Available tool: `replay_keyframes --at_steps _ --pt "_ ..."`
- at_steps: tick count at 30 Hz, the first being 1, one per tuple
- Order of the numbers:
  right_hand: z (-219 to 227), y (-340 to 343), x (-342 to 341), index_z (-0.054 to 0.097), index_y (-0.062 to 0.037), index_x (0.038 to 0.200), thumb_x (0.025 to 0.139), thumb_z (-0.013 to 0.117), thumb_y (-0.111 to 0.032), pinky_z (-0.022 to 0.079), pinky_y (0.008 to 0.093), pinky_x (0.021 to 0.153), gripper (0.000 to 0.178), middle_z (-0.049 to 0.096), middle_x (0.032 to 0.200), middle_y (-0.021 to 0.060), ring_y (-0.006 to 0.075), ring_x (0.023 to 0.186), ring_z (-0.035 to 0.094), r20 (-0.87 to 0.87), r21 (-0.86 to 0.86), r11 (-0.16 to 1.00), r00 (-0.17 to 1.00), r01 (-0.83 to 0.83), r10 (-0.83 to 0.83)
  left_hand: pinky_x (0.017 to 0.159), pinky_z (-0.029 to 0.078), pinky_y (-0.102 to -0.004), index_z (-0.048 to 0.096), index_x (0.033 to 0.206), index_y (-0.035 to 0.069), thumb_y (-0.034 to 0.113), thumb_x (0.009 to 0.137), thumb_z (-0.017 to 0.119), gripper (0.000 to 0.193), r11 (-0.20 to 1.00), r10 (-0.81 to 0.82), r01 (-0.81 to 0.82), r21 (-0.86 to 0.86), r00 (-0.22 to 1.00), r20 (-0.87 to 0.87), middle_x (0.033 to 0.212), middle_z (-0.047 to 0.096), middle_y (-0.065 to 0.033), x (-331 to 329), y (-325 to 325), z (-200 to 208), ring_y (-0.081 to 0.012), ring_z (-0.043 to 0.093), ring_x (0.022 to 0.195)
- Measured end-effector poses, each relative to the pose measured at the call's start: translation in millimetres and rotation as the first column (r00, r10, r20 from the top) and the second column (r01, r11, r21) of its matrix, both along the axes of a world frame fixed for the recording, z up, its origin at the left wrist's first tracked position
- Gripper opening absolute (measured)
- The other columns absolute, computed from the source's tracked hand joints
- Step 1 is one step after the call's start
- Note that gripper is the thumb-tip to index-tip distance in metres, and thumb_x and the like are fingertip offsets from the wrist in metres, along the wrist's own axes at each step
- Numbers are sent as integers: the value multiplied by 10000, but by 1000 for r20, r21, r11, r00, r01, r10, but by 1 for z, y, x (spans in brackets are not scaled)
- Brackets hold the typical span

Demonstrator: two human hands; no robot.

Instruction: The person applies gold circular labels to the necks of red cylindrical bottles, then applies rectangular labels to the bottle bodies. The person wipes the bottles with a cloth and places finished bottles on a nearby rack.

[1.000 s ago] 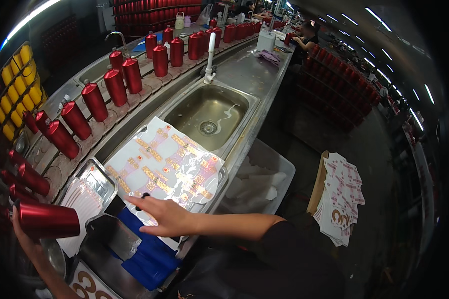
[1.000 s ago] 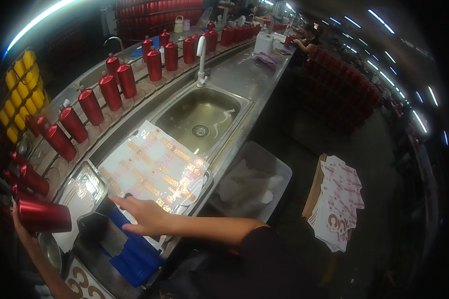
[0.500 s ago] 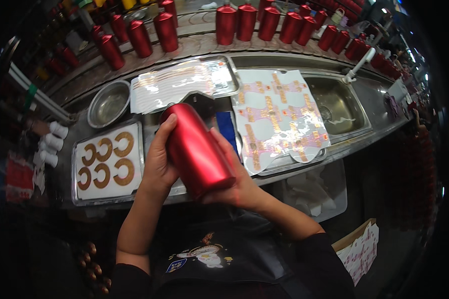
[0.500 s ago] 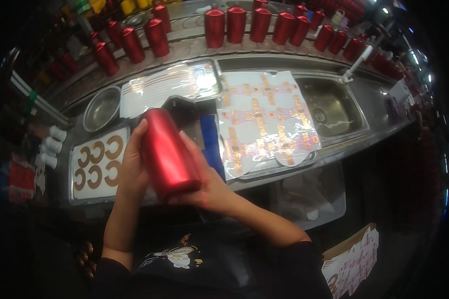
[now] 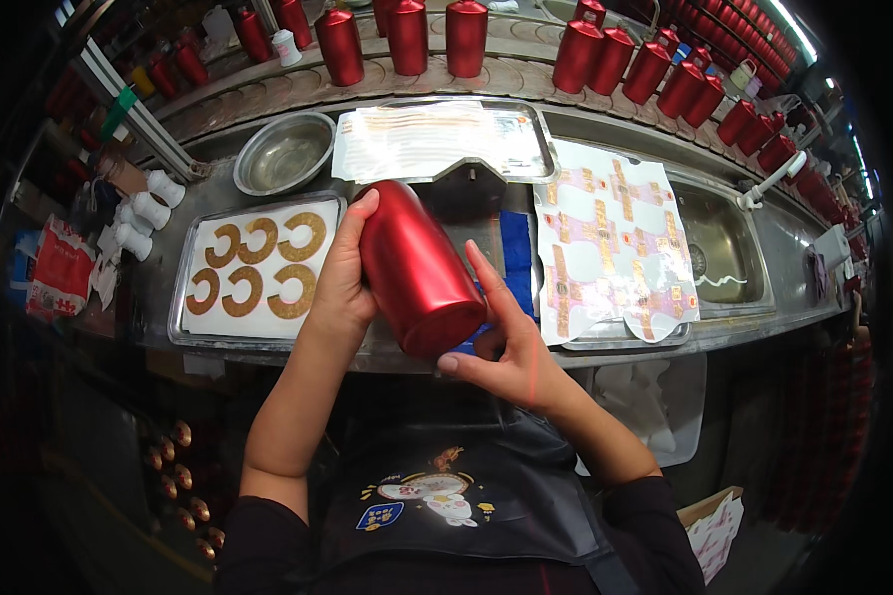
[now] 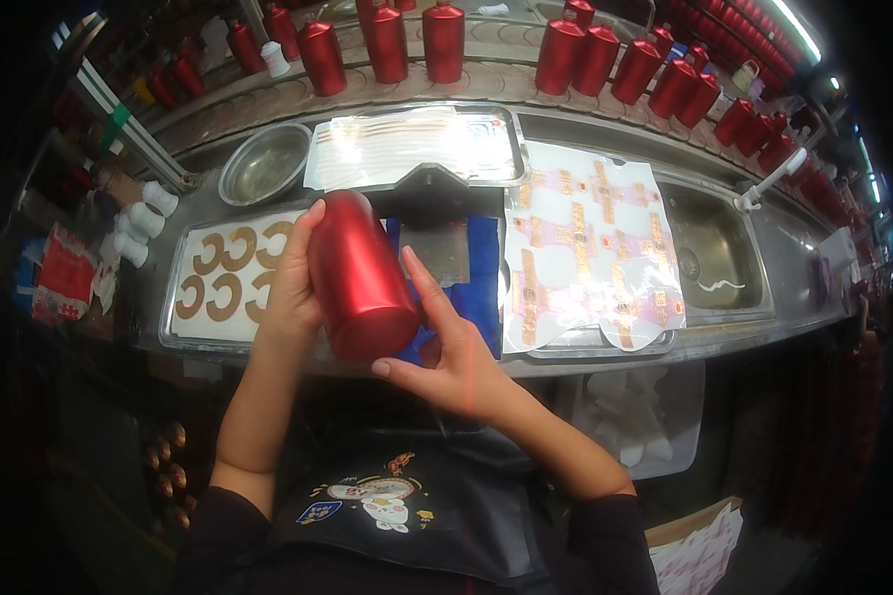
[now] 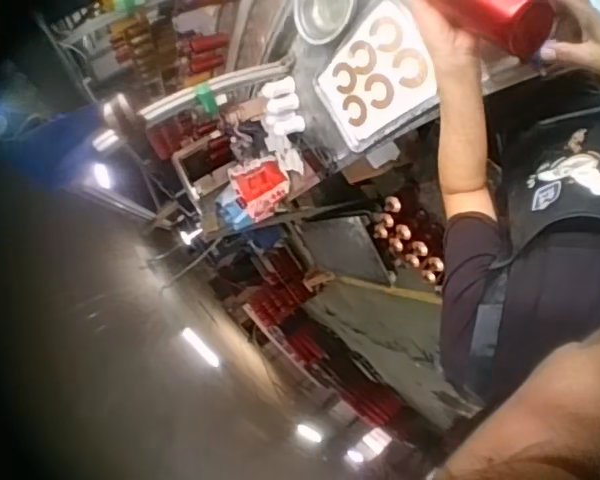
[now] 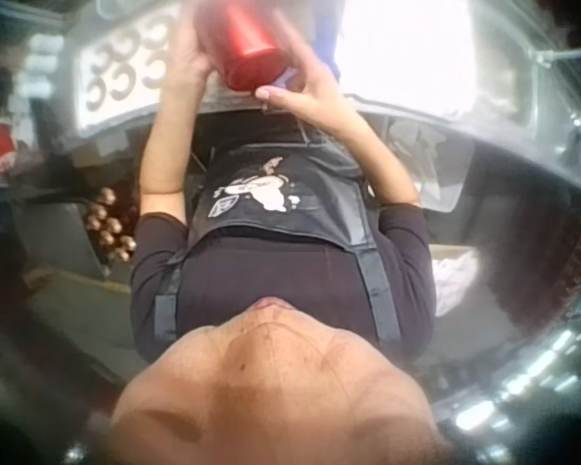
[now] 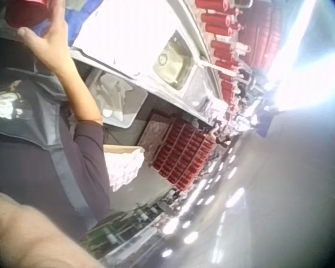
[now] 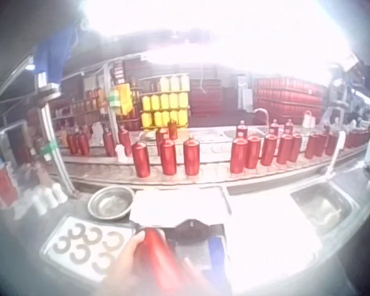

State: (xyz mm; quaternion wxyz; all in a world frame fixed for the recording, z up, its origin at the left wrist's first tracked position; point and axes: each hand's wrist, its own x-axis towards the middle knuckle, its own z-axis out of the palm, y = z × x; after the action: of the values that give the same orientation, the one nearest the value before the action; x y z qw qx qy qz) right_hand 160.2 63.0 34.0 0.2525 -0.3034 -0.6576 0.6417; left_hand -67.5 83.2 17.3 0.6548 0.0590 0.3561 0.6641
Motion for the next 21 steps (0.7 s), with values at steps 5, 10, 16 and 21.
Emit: replay_keyframes --at_steps 5,10,16,21 --pt "-6 9 -10 204 -137 1641 838 764 -76 363 236 505 981 646 1082 102 32 507 404 60 -15 999 997 45 -44 839 597 -351 588 1170 35 333 884 777 455 996 89 -84 42 984 -156 1050 696 -109 -19 3 -4 -200 696 912" --pt "-19 19 -22 301 -119 1613 828 784 -152 429 264 588 922 649 1108 99 99 618 476 177 169 986 984 -5 -25 851 595 -370 453 1258 22 253 831 812 604 983 162 -104 155 888 -431 1144 636 -156 -35 -4 -1 -212 683 957" --pt "-23 37 -35 391 -97 1570 789 822 -153 387 232 568 894 650 1202 90 86 637 445 229 335 942 969 9 -91 1006 503 -383 415 1401 19 243 635 938 955 921 314 177 347 190 -930 1273 571 -156 -37 -12 -17 -273 608 1159" --pt "-32 62 -61 330 -82 1594 715 863 -191 500 329 766 1034 638 1233 157 259 914 610 167 491 870 974 51 -151 1129 405 -378 432 1452 59 146 614 939 983 835 113 466 292 375 -920 1410 534 -109 -55 -9 -25 -223 519 1328"
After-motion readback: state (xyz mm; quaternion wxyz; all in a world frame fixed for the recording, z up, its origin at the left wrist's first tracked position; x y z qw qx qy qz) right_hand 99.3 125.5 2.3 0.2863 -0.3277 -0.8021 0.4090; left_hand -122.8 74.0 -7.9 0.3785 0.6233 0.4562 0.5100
